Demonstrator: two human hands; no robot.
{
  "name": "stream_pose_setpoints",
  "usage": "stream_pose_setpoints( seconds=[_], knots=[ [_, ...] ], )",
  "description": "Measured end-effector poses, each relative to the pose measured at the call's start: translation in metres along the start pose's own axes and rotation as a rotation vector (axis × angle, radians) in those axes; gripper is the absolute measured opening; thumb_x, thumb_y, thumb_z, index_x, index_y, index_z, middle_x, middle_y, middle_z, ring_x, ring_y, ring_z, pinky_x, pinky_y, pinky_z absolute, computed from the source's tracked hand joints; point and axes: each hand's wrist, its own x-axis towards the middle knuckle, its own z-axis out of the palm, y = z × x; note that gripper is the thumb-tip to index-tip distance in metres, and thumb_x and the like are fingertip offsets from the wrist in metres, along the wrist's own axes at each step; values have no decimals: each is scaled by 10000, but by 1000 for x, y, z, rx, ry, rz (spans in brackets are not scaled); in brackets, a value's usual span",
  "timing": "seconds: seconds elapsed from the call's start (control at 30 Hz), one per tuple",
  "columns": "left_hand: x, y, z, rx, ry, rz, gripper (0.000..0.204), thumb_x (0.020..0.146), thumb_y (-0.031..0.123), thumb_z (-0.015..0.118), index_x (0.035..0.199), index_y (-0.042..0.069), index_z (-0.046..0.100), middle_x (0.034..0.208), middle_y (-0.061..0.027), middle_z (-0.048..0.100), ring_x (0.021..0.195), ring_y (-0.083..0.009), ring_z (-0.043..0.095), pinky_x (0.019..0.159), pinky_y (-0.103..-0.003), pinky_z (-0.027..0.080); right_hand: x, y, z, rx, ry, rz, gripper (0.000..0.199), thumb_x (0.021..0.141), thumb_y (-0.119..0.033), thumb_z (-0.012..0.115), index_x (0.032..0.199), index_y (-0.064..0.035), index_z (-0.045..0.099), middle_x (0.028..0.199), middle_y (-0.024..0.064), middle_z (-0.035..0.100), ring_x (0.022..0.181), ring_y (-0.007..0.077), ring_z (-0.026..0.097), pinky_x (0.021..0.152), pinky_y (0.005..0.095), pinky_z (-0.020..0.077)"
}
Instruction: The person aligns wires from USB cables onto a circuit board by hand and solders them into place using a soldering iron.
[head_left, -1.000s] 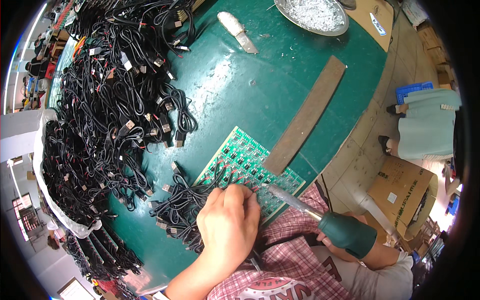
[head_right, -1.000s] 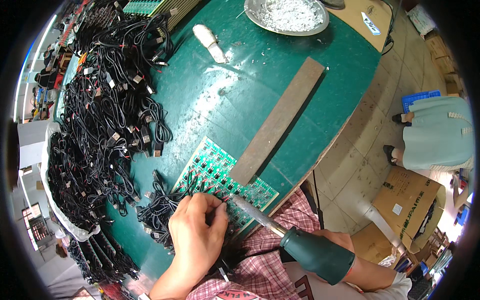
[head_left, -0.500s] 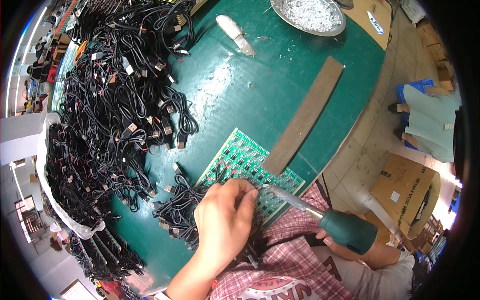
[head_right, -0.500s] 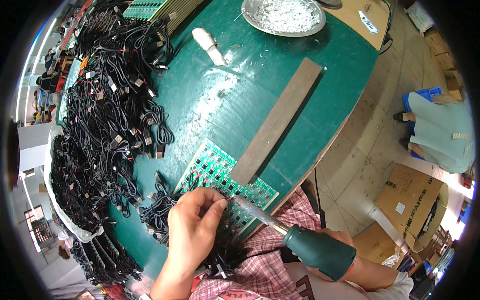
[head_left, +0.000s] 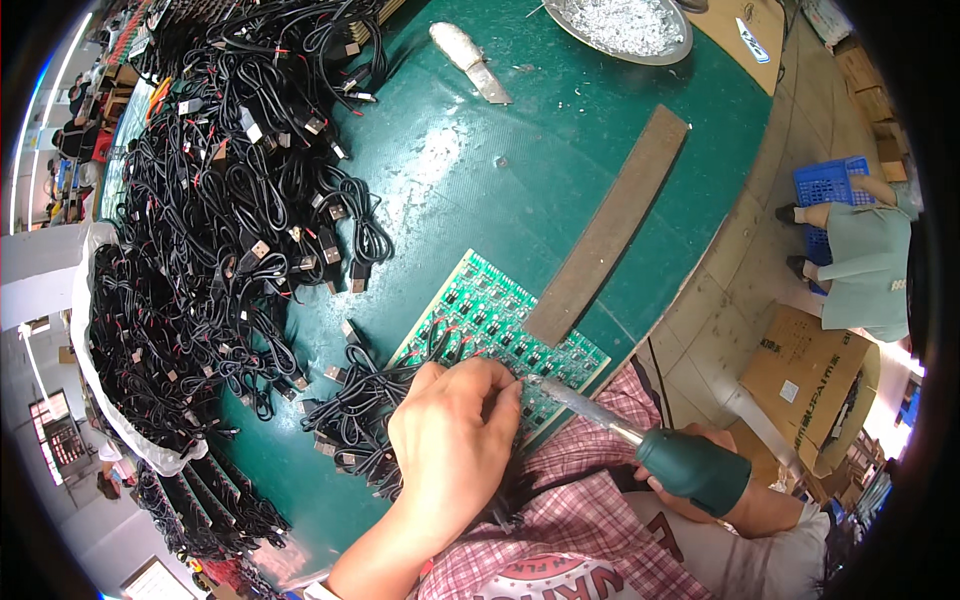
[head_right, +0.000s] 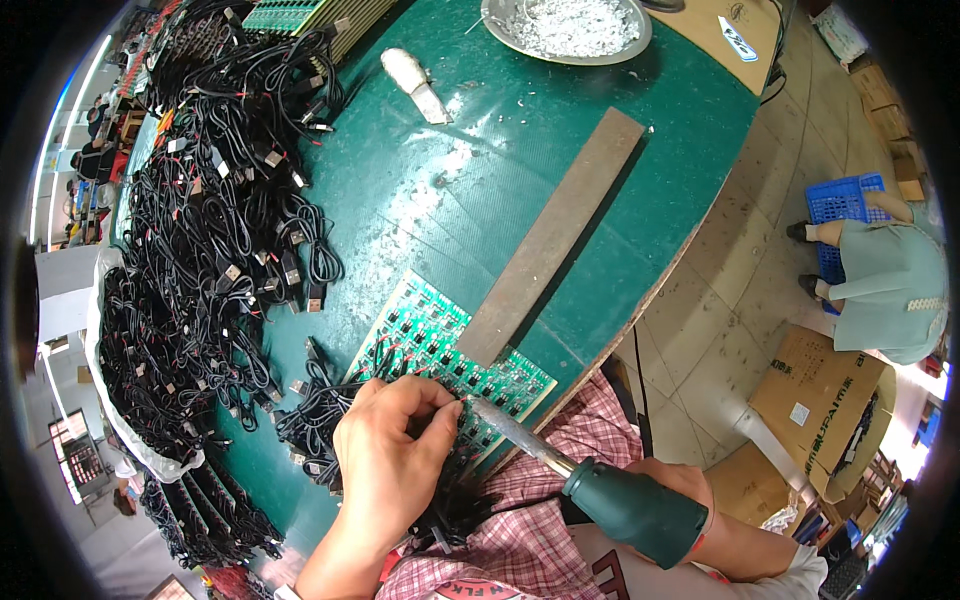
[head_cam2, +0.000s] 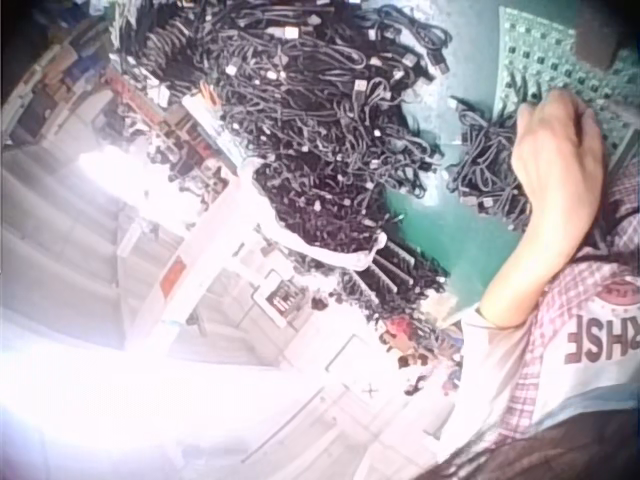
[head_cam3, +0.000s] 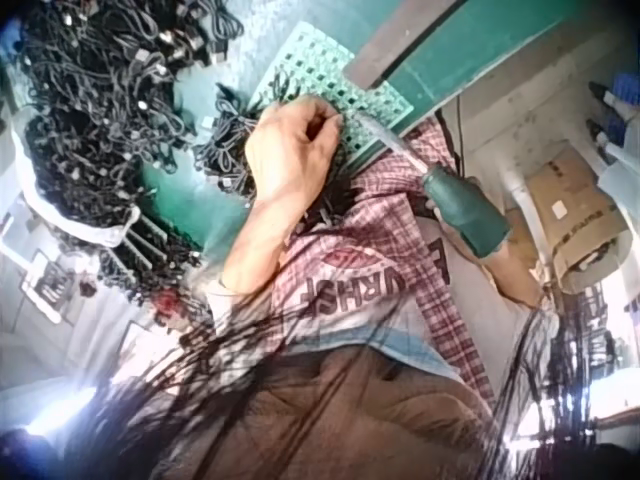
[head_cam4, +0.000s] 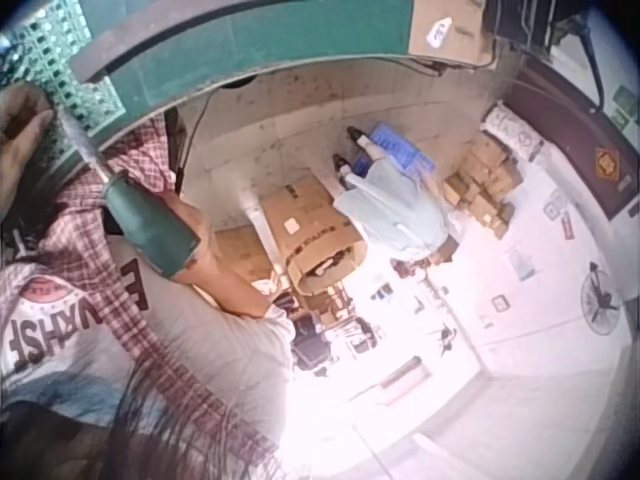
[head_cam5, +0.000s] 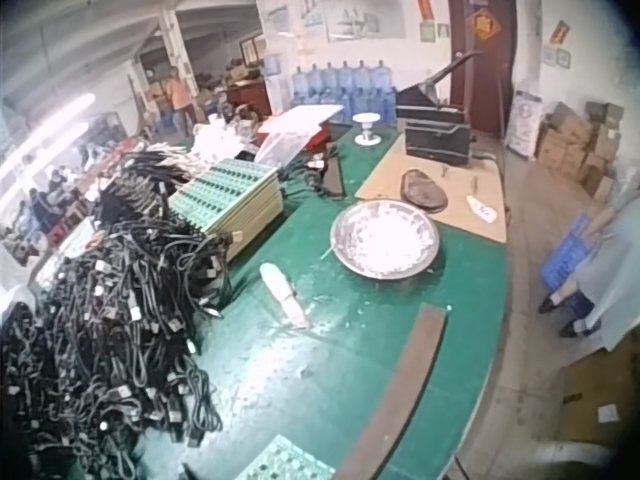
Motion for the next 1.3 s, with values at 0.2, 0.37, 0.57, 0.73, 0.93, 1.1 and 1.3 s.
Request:
stream_pose_setpoints(
  seconds=[0.2,0.37,0.57,0.73,0.93,1.1,1.3],
  knots=[
    [0,1,-2,8,-4,5,91,804,124,793,841,71,729,723,-65,688,706,-245,620,642,-381,489,-3,1,2,-51,4,27,136,781,-82,724,911,-116,746,841,25,763,751,205,738,721,344,597],
    [0,1,-2,7,-8,-2,92,801,125,794,843,72,732,726,-64,690,713,-245,623,647,-379,493,-1,-5,-6,-79,3,-23,122,790,-59,716,900,-104,738,839,41,757,739,210,732,721,340,586],
    [-1,0,-1,14,0,2,92,799,124,793,841,70,731,725,-61,688,715,-249,621,655,-381,499,11,-18,-10,-29,-1,-22,87,804,-46,707,886,-69,723,837,78,738,749,243,725,708,346,575],
    [-1,-1,1,7,28,18,89,800,126,790,838,70,731,723,-59,684,719,-248,624,656,-387,501,6,-18,2,-222,51,-2,196,782,-124,763,977,-146,757,922,-7,732,795,204,681,644,336,560],
    [-6,-6,7,48,87,168,99,821,99,765,858,62,681,772,-74,690,729,-283,636,645,-412,507,33,-38,-6,707,88,233,234,913,-39,670,1143,-40,624,998,87,699,856,151,688,717,318,573],
    [-11,-16,9,97,90,295,97,831,63,740,867,63,650,793,-82,690,712,-306,637,631,-412,507,63,-57,-9,719,117,63,253,957,-38,608,1168,-122,494,1114,187,624,883,224,673,794,384,555],
    [-23,-23,7,108,115,269,105,826,74,749,861,69,650,772,-86,678,687,-304,635,625,-417,507,63,-46,1,631,24,25,274,967,-54,611,1208,-122,501,1110,177,624,881,228,673,797,372,552]
  ],
)
